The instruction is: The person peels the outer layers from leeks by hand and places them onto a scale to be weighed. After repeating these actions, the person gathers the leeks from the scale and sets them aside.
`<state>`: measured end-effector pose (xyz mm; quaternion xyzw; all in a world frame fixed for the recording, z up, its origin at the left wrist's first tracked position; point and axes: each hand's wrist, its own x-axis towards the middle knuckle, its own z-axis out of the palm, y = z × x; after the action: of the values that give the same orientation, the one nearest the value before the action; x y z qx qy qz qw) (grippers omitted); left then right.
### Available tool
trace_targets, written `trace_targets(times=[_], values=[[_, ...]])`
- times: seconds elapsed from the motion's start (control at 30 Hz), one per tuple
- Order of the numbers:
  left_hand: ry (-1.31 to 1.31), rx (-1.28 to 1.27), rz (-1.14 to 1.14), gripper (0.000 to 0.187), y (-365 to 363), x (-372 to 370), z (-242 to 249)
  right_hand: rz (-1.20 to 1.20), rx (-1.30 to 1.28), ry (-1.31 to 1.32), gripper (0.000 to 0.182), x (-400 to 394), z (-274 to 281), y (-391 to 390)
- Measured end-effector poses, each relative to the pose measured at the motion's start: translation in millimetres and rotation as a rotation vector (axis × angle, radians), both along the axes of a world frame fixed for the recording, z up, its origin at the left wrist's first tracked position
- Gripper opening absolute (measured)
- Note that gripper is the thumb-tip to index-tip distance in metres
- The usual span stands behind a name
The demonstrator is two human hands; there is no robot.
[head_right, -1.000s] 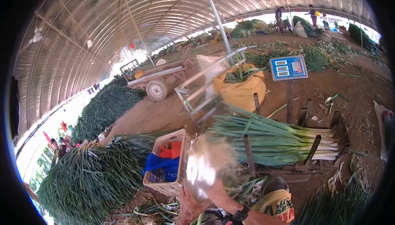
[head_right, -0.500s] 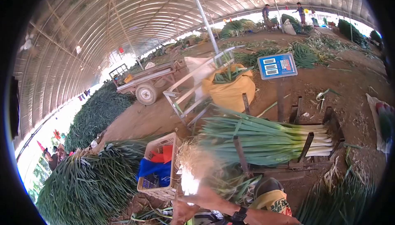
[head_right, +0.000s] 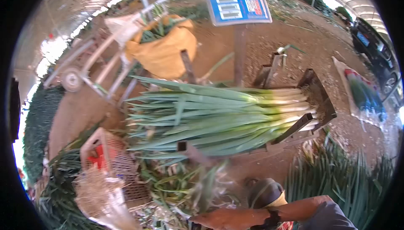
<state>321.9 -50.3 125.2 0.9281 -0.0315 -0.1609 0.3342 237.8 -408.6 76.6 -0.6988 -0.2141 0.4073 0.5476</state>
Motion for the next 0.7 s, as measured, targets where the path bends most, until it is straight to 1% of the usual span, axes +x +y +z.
trace_targets(times=[0.03,0.07,0.17,0.3,0.33,0.4,0.43,0.47,0.5,0.53,0.57,0.6,0.63,0.67,0.7], values=[[0.027,0.009,0.008,0.078,-4,12,-4,0.015,0.004,0.131,0.075,10,-3,-5],[0.054,0.016,0.014,0.077,-7,25,-9,-0.020,-0.003,0.132,0.072,15,-7,-7],[0.111,0.029,0.036,0.076,-14,60,-14,-0.149,-0.080,-0.011,0.066,31,-7,-6],[0.158,0.018,0.089,0.074,-13,88,-3,-0.232,-0.234,-0.072,0.058,47,-3,-1],[0.165,0.008,0.113,0.073,-11,93,2,-0.245,-0.270,-0.120,0.057,45,-7,2],[0.188,-0.028,0.170,0.072,-8,99,12,-0.229,-0.310,-0.239,0.050,16,-45,12],[0.205,-0.065,0.210,0.071,-6,103,20,-0.209,-0.337,-0.111,0.048,19,-29,9],[0.222,-0.139,0.268,0.071,-3,110,28,-0.190,-0.370,0.013,0.046,24,-12,5],[0.271,-0.295,0.374,0.070,7,113,30,-0.277,-0.368,-0.131,0.044,17,5,5],[0.336,-0.519,0.494,0.070,20,118,35,-0.361,-0.364,-0.278,0.043,3,20,5],[0.401,-0.683,0.567,0.069,26,127,49,-0.443,-0.356,-0.422,0.042,-2,41,6],[0.452,-0.701,0.520,0.069,33,136,66,-0.472,-0.294,-0.387,0.041,-5,60,9],[0.403,-0.402,0.194,0.068,-13,149,119,-0.475,-0.259,-0.376,0.041,2,88,10],[0.252,-0.005,-0.159,0.067,-60,163,171,-0.476,-0.224,-0.371,0.042,17,124,9],[0.061,0.275,-0.417,0.066,-106,176,224,-0.470,-0.189,-0.365,0.042,31,162,6]])
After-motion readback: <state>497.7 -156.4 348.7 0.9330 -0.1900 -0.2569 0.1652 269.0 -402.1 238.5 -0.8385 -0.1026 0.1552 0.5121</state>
